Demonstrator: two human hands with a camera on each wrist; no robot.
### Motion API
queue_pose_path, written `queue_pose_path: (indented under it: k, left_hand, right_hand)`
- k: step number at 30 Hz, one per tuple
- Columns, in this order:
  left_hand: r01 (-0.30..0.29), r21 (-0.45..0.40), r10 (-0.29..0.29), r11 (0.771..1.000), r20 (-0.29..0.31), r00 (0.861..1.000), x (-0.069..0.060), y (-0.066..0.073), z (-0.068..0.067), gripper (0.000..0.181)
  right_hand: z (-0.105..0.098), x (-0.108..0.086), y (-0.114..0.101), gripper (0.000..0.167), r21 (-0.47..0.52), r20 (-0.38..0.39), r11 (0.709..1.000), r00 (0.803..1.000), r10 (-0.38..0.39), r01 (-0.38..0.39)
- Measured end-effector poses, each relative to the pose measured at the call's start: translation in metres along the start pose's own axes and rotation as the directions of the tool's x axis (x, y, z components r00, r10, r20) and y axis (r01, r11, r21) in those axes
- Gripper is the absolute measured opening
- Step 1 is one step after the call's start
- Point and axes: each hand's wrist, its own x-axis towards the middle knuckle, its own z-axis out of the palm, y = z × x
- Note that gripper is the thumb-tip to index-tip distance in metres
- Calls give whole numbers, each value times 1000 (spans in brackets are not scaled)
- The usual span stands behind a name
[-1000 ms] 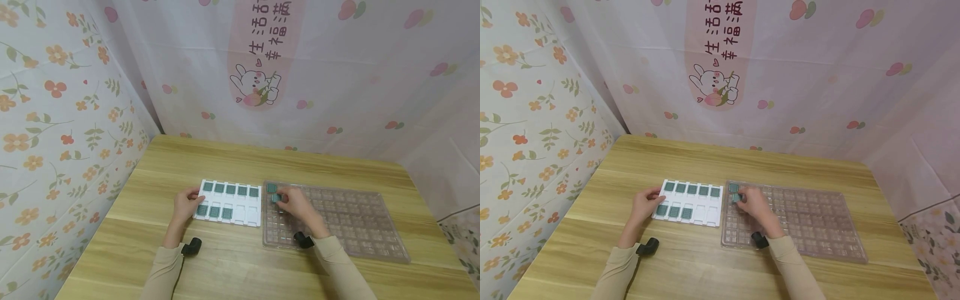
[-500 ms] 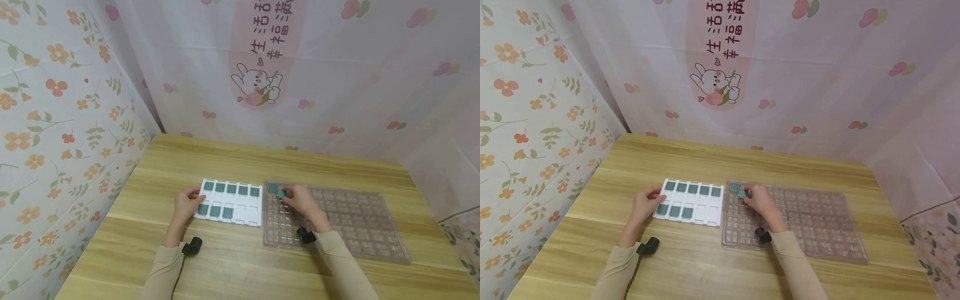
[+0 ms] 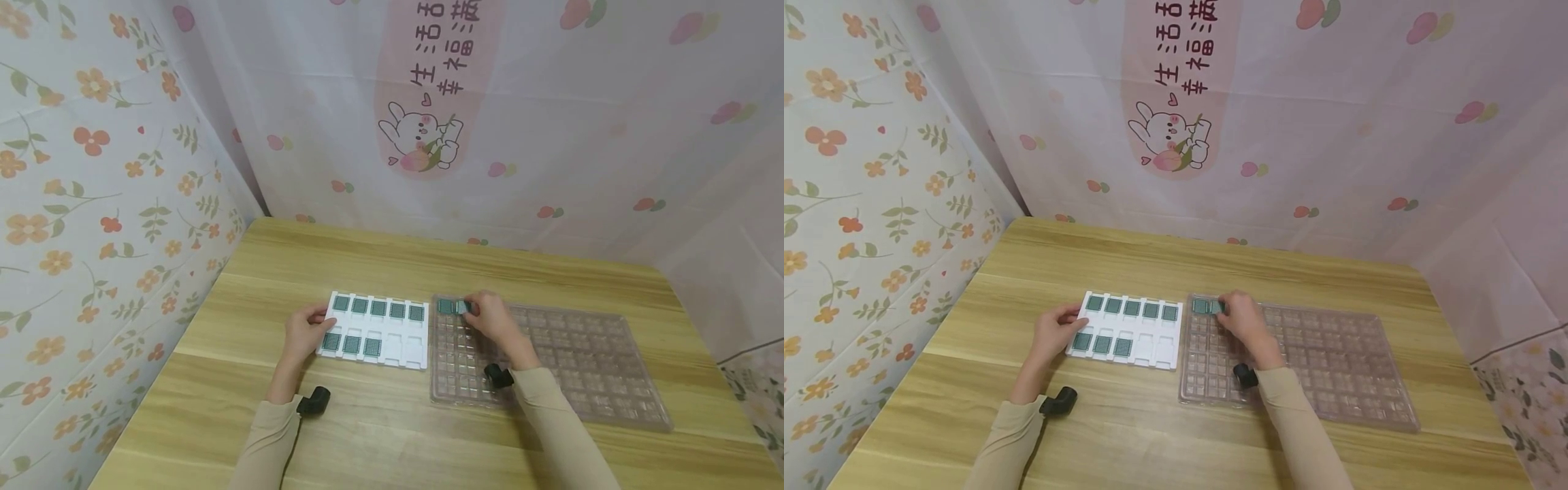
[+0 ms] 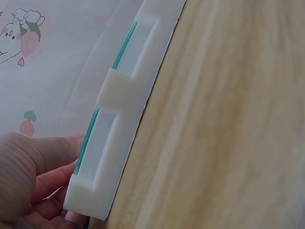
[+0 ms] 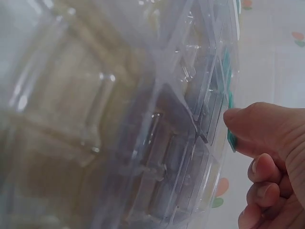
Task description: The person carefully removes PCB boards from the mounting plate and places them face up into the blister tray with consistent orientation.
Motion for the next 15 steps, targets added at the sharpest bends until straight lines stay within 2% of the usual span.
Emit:
queue_pose_path:
  k: [5, 15]
  left_hand:
    - [1, -2, -1, 1000, 4, 1000, 0, 0, 0, 32]
    - [7, -9, -6, 1000, 9, 1000, 0, 1, -1, 32]
  right_hand:
    - [1, 2, 0, 31, -45, -10, 999, 1000, -5, 5]
    - [3, 5, 2, 32, -66, -21, 998, 1000, -4, 3]
